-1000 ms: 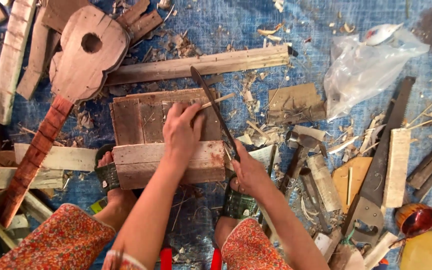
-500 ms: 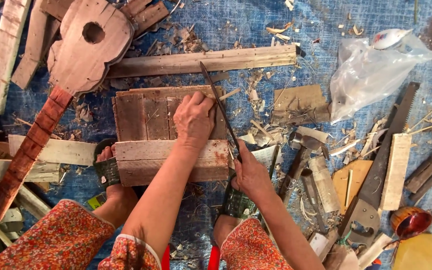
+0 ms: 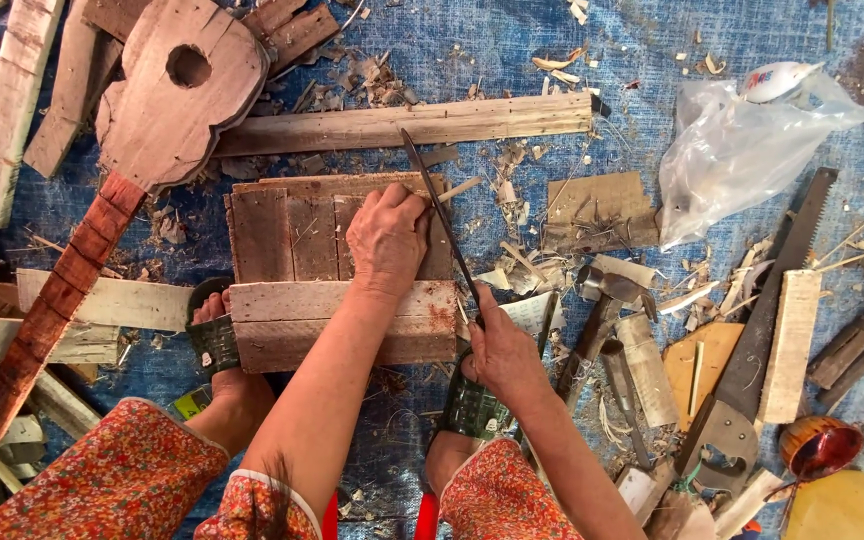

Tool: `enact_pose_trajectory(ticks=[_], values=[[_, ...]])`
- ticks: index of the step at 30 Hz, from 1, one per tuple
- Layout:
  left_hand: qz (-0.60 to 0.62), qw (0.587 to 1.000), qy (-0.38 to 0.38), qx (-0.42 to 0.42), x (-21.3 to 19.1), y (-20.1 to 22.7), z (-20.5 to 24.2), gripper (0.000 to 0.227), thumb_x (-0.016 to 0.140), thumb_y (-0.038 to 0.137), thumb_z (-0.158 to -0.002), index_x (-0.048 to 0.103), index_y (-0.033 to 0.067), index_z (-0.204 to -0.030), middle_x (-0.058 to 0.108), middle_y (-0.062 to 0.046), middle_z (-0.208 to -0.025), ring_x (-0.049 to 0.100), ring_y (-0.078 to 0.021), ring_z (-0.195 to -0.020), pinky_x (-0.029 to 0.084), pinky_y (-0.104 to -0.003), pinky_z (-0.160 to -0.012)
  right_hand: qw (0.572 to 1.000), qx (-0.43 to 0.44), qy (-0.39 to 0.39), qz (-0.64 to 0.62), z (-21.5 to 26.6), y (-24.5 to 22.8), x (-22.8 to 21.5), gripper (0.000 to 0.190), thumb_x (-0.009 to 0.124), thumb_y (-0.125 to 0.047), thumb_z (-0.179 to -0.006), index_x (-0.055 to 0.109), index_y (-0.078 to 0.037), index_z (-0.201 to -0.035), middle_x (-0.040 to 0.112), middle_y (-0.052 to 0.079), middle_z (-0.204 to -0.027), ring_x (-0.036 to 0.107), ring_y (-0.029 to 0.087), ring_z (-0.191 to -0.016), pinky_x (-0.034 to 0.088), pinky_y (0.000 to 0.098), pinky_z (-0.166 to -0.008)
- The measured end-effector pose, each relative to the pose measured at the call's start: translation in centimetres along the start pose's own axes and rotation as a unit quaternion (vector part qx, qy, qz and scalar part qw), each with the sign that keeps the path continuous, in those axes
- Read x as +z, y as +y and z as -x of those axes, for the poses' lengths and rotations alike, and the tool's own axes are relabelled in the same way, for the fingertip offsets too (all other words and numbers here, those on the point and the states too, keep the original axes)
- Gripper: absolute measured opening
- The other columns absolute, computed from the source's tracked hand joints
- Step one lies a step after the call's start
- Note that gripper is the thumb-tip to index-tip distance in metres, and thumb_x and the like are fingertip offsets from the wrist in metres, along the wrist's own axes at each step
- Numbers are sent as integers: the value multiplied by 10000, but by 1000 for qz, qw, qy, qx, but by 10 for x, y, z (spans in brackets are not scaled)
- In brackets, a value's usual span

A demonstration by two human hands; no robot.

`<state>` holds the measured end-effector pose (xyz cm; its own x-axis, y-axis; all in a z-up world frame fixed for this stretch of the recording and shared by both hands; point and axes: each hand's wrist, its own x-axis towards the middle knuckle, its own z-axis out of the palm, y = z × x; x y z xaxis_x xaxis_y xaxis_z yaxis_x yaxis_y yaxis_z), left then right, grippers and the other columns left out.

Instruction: Shaping and assembling wooden components for a handmade stringed instrument using various hand tools.

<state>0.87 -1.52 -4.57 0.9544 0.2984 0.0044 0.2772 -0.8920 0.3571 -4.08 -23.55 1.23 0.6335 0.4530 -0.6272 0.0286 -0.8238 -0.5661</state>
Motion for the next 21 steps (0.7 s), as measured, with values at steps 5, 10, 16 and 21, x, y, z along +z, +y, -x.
enact_pose_trajectory(ticks=[5,10,16,21], values=[[1,1000,9,-4,-24,10,-2,52,734,276,-812,684,269,-819,557,35,-825,627,-199,-820,531,-324,-695,997,-46,66,0,3,15,19,663,376,-302,-983,280,-139,-1618,602,263,-1346,658,517,-1054,548,635,-804],[84,996,19,-4,-32,3,4,7,657,250,-885,661,251,-880,534,20,-900,632,-220,-809,519,-303,-728,998,51,-15,16,-1,-11,6,826,538,-282,-888,224,-191,-1646,642,262,-1286,664,538,-1036,528,623,-916],[258,962,65,-59,-48,55,115,28,703,209,-917,712,188,-902,565,-32,-731,648,-302,-713,521,-366,-666,997,20,36,66,-2,3,15,650,395,-411,-1012,235,-276,-1628,690,203,-1192,693,455,-998,554,558,-860],[421,823,-158,-349,-48,93,162,269,750,458,-879,735,272,-1073,755,-33,-766,764,-259,-826,593,-360,-720,998,61,-7,-13,-8,14,13,613,417,-333,-1042,243,-188,-1612,635,303,-1300,654,522,-1091,525,596,-941]])
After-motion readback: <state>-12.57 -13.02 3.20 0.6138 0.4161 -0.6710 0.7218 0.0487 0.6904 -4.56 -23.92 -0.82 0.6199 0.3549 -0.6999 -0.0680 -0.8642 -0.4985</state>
